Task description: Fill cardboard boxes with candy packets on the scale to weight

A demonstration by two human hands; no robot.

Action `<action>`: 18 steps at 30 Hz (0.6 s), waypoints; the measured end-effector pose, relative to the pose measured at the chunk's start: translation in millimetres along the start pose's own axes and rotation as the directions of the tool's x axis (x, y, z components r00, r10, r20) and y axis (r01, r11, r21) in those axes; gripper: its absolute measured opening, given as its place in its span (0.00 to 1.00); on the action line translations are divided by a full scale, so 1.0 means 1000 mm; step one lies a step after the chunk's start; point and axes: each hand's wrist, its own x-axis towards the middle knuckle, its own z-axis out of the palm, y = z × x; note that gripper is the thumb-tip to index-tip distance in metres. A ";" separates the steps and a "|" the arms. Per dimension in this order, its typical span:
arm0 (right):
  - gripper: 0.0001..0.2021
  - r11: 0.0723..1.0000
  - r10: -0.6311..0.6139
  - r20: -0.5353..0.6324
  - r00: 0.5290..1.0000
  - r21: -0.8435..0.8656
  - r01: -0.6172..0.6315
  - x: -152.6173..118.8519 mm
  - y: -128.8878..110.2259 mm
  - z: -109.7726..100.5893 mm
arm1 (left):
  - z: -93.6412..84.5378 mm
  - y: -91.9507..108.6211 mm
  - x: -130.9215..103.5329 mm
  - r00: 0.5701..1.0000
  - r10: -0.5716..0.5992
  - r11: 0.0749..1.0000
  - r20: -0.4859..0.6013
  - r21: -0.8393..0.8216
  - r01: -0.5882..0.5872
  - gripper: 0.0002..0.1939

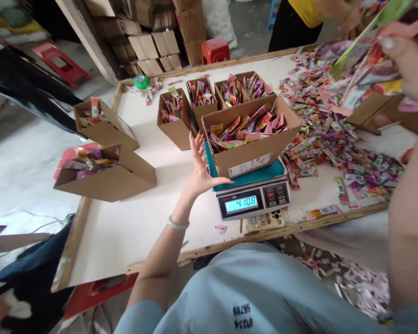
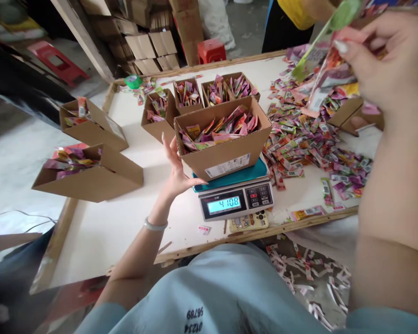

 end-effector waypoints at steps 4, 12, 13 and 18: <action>0.20 0.990 0.113 -0.001 0.994 -0.082 -0.113 -0.015 -0.001 0.003 | 0.001 -0.002 -0.001 0.999 0.016 1.000 0.041 0.009 -0.016 0.88; 0.16 0.883 0.277 -0.006 0.961 -0.392 -0.257 -0.013 0.029 0.013 | 0.012 -0.005 -0.010 0.993 -0.086 0.996 0.078 -0.002 0.087 0.87; 0.16 0.853 0.295 0.046 0.954 -0.463 -0.241 -0.011 0.031 0.016 | 0.014 -0.005 -0.011 0.991 -0.109 0.994 0.079 0.005 0.109 0.87; 0.21 0.927 0.091 0.272 0.958 -0.373 0.018 0.000 -0.013 0.036 | 0.020 -0.008 -0.013 0.985 -0.164 0.986 0.055 -0.008 0.165 0.86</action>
